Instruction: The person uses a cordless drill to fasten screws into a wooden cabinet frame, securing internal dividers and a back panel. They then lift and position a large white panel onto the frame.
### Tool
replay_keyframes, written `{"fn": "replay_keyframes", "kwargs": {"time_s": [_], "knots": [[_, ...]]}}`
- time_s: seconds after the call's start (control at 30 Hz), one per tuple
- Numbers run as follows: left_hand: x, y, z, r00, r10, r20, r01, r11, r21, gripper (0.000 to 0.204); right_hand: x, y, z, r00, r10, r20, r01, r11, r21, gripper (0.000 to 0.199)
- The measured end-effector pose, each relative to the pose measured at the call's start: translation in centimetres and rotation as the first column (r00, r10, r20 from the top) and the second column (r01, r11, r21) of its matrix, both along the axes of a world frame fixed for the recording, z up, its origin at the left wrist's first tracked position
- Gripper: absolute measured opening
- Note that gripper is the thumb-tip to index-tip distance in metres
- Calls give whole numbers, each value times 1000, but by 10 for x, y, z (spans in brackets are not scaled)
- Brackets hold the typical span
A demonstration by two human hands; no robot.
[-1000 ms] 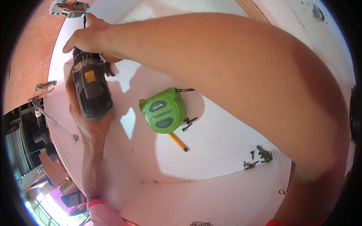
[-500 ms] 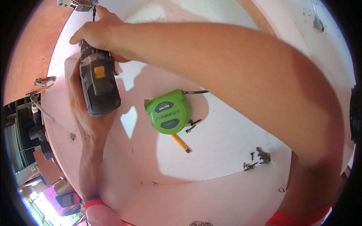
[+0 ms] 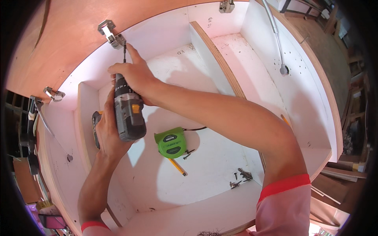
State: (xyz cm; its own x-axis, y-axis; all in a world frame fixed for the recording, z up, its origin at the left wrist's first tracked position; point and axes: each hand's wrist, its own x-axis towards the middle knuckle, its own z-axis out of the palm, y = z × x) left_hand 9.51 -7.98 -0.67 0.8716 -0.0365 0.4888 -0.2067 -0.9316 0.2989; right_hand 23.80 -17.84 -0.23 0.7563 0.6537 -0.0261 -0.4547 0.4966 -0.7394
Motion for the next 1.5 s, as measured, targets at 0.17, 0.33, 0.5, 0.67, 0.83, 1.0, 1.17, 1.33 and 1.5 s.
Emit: {"fn": "replay_keyframes", "kwargs": {"time_s": [0.17, 0.33, 0.5, 0.67, 0.83, 1.0, 1.17, 1.33, 1.5], "knots": [[-5, 0, 3, 996, 62, -70, -64, 997, -34, 95, 1, -1, 1, 996, 43, 79, -44, 999, 11, 90], [-2, 3, 2, 995, 59, -81, -64, 996, -57, 108, 7, 0, 6, 988, 90, 123, -91, 996, 7, 102], [0, -3, 4, 990, 55, -127, -65, 995, -75, 112, 9, -5, 7, 988, 112, 108, -102, 991, -90, 101], [-6, -8, 10, 973, 77, -218, -99, 991, -91, 114, 6, -8, 6, 992, 120, 48, -112, 983, -149, 103], [-15, -7, 14, 974, 54, -219, -67, 996, -55, 104, 0, -7, 5, 988, 152, 26, -148, 981, -129, 102], [-18, -6, 15, 961, 66, -269, -87, 994, -69, 99, -2, -5, 6, 975, 214, 51, -199, 956, -217, 94], [-20, -4, 17, 958, 72, -278, -91, 994, -57, 98, -2, -2, 6, 977, 210, 42, -195, 954, -228, 86], [-15, -2, 14, 976, 8, -216, -19, 999, -51, 98, -2, -7, 4, 987, 146, 72, -132, 977, -170, 61], [-6, 1, 13, 985, 53, -162, -50, 999, 18, 97, 5, -4, 11, 986, 129, 103, -110, 979, -171, 49]]}}
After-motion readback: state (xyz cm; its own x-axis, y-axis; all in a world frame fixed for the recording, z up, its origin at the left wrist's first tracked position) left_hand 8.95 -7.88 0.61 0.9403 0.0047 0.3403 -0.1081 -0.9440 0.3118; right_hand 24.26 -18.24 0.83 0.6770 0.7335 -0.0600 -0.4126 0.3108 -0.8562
